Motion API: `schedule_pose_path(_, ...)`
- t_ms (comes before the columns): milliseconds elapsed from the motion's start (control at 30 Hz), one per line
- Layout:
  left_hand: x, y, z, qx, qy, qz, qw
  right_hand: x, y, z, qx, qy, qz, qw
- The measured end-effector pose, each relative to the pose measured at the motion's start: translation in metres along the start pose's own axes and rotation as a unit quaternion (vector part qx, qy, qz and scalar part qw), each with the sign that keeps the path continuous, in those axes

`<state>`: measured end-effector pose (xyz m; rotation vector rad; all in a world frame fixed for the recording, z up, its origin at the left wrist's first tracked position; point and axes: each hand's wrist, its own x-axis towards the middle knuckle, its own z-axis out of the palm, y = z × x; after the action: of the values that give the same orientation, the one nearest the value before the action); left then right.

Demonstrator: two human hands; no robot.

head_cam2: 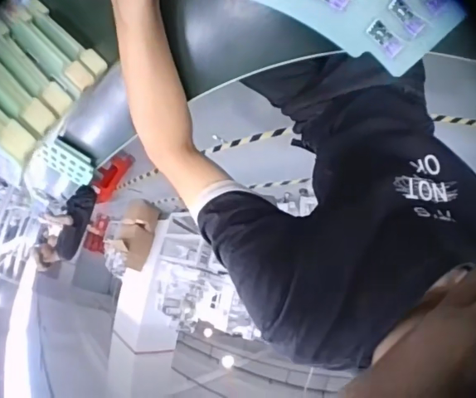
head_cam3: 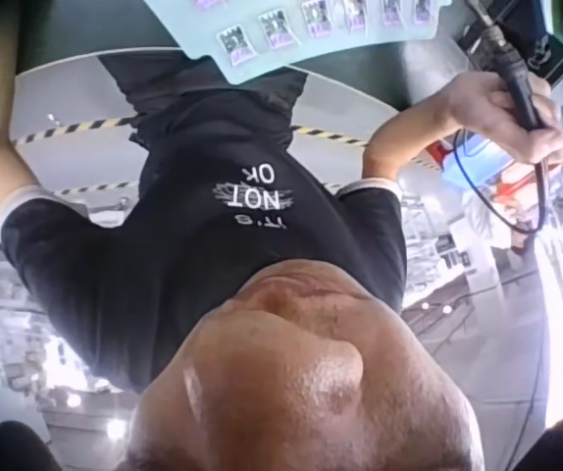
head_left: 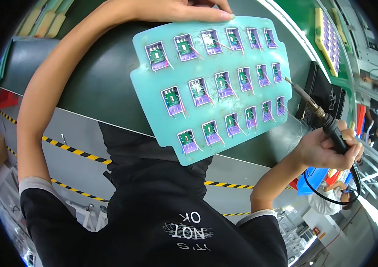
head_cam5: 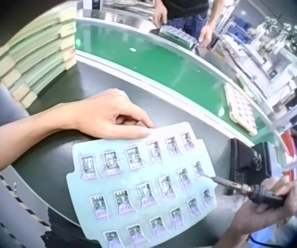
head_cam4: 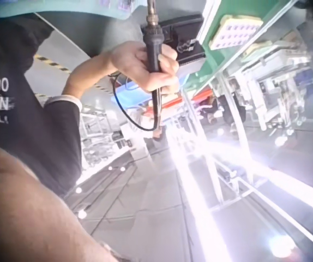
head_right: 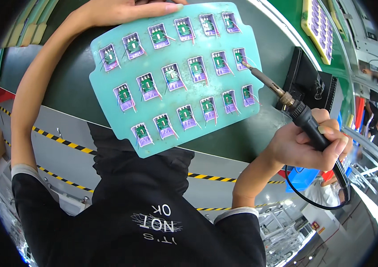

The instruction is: Soldering electronic components onto printed circuit boards placed in a holding fixture.

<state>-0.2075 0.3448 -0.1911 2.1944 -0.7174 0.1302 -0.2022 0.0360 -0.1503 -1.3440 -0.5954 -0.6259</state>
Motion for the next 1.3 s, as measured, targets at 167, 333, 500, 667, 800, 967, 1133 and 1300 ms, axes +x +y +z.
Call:
schedule_pose_path(167, -0.006, 0.0, 0.001, -0.008, 0.014, -0.006, 1.0, 0.0, 0.006, 0.003, -0.04, -0.02, -0.019, 0.999)
schedule_pose_path(333, -0.008, 0.006, 0.001, -0.012, 0.005, -0.001, 1.0, 0.001, 0.003, -0.001, -0.011, -0.031, -0.009, 0.999)
schedule_pose_path(500, -0.012, 0.007, 0.001, -0.015, 0.001, -0.021, 1.0, 0.0, 0.008, -0.004, -0.014, -0.034, -0.021, 0.999)
schedule_pose_path(667, -0.011, 0.011, 0.001, -0.009, 0.003, -0.016, 1.0, 0.0, 0.006, 0.0, -0.011, -0.031, -0.027, 0.999)
schedule_pose_path(800, -0.011, 0.019, 0.0, 0.007, -0.008, -0.024, 1.0, -0.002, -0.001, 0.005, -0.039, -0.028, -0.035, 0.998)
schedule_pose_path(967, -0.004, 0.029, 0.0, 0.018, -0.018, -0.039, 0.999, 0.001, 0.001, -0.002, -0.05, -0.018, -0.058, 0.997)
schedule_pose_path(1133, 0.005, 0.036, 0.009, 0.012, -0.006, -0.05, 0.999, 0.005, 0.008, -0.02, -0.025, -0.005, -0.042, 0.999)
schedule_pose_path(1300, 0.012, 0.033, 0.003, 0.015, -0.024, -0.056, 0.998, 0.009, 0.006, -0.019, -0.02, 0.022, -0.035, 0.999)
